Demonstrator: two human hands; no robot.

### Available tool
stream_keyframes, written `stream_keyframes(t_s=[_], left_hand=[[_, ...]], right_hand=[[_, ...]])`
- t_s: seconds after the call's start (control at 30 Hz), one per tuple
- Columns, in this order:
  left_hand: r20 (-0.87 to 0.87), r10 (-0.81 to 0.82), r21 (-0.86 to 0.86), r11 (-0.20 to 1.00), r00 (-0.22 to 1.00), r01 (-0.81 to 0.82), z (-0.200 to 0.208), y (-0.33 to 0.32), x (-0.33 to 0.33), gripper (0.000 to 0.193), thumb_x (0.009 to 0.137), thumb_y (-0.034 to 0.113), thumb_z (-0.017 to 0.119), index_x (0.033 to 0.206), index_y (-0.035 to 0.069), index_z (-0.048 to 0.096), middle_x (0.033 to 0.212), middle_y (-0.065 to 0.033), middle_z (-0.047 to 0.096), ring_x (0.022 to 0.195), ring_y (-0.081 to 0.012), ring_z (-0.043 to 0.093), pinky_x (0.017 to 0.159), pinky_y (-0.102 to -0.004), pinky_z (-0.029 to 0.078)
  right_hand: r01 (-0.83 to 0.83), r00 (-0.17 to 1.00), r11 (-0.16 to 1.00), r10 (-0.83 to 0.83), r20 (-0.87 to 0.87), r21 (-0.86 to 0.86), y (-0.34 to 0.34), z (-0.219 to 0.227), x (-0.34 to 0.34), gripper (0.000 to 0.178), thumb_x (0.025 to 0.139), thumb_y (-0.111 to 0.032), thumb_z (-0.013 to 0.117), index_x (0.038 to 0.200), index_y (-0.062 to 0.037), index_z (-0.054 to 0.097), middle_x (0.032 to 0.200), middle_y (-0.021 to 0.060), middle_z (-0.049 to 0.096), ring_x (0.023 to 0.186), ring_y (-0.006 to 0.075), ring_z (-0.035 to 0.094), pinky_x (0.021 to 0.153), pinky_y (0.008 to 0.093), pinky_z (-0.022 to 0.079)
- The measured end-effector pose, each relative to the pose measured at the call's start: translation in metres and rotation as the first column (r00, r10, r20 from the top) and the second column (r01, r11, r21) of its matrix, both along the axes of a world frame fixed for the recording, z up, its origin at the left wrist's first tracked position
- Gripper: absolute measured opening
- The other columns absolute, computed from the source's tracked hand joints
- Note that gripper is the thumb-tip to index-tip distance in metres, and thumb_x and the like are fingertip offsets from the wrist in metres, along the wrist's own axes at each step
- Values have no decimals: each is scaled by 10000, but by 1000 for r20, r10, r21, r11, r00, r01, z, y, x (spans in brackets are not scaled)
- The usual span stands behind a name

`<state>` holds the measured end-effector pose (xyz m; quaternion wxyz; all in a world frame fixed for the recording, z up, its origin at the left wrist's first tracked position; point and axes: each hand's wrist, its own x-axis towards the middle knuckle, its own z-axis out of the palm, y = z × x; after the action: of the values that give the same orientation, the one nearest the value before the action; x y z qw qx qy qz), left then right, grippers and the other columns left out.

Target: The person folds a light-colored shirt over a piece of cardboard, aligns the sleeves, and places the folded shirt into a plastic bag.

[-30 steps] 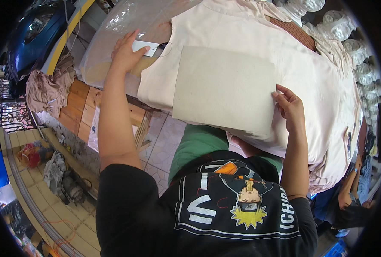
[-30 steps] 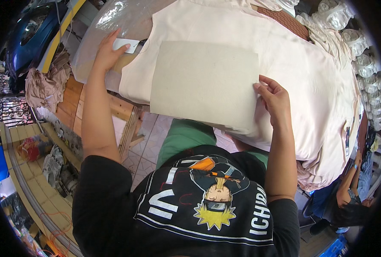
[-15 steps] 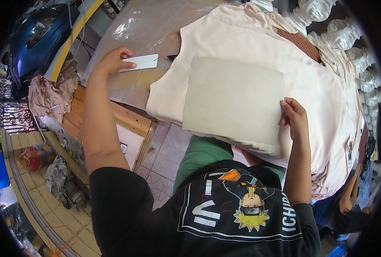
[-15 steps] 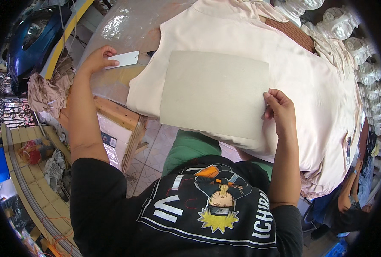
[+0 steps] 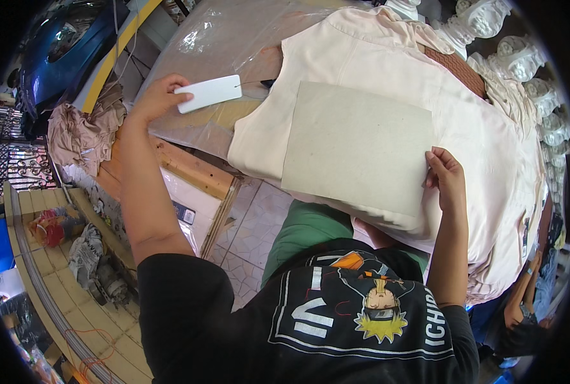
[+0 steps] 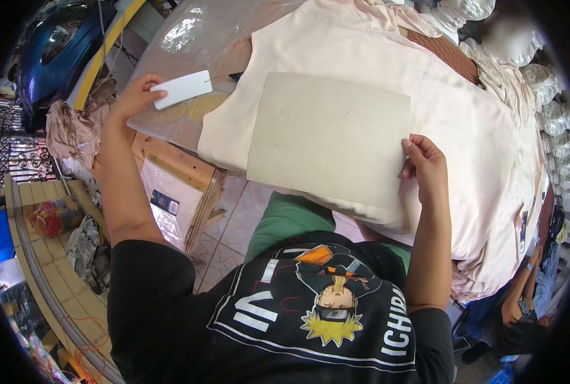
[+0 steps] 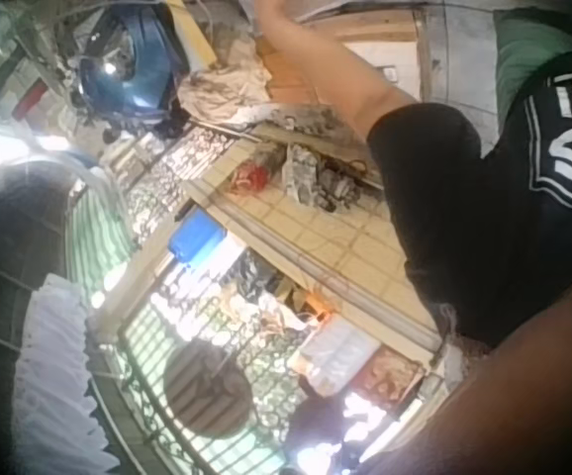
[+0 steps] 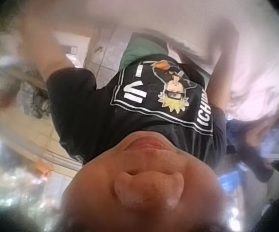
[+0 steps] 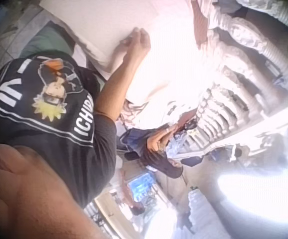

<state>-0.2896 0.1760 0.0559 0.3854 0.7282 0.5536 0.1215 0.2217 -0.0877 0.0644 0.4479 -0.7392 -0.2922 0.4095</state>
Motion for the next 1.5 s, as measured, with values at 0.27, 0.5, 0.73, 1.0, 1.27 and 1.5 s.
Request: stream_keyframes(t_s=[0.27, 0.5, 0.73, 1.0, 1.27, 1.5], left_hand=[[315, 148, 81, 980, 938, -182, 15, 21, 5, 369, 848, 105, 689, 1192, 52, 564, 992, -53, 657, 899, -106, 593, 793, -235, 451], [126, 131, 181, 971, 983, -153, -49, 57, 8, 455, 827, 154, 711, 1244, 56, 557, 1062, -112, 651, 918, -160, 614, 816, -289, 473], [178, 244, 497, 814, 953, -301, -14, -22, 91, 357, 817, 172, 703, 1153, 77, 630, 1059, -127, 652, 864, -204, 633, 771, -318, 503], [291, 192, 293, 915, 937, -279, 1, -115, 160, 248, 841, 202, 667, 1053, 75, 664, 960, -97, 679, 766, -210, 636, 719, -327, 505], [36, 183, 315, 931, 982, -185, -26, -74, 156, 328, 782, 184, 720, 1076, 54, 652, 879, -85, 696, 762, -202, 660, 705, -328, 514], [127, 197, 194, 956, 972, -219, -38, -61, 145, 307, 777, 158, 720, 1057, 45, 665, 837, -75, 700, 746, -184, 659, 702, -303, 509]], right_hand=[[-11, 1000, 1000, 11, 15, -5, -1, 4, -2, 182, 897, -194, 629, 991, -38, 626, 661, -39, 556, 423, 50, 454, 411, 183, 333], [-12, 999, 1000, 12, -35, -9, -3, 1, 0, 184, 891, -188, 637, 978, -26, 635, 689, -27, 578, 439, 58, 464, 436, 198, 336], [29, 986, 998, -18, -166, 61, -2, -7, 3, 157, 905, -181, 627, 974, -41, 614, 675, -31, 569, 452, 42, 455, 431, 173, 339], [0, 944, 985, 56, -326, 171, 7, 5, -8, 140, 921, -165, 602, 990, -44, 588, 673, -40, 555, 463, 44, 452, 424, 169, 332], [-71, 997, 997, 70, -39, -18, 25, 2, -23, 207, 882, -226, 652, 988, -49, 635, 735, -14, 603, 441, 56, 517, 402, 179, 334], [-108, 986, 990, 118, 117, -92, 31, 7, -33, 254, 865, -200, 665, 1031, -12, 627, 706, 16, 628, 438, 63, 525, 406, 190, 343]])
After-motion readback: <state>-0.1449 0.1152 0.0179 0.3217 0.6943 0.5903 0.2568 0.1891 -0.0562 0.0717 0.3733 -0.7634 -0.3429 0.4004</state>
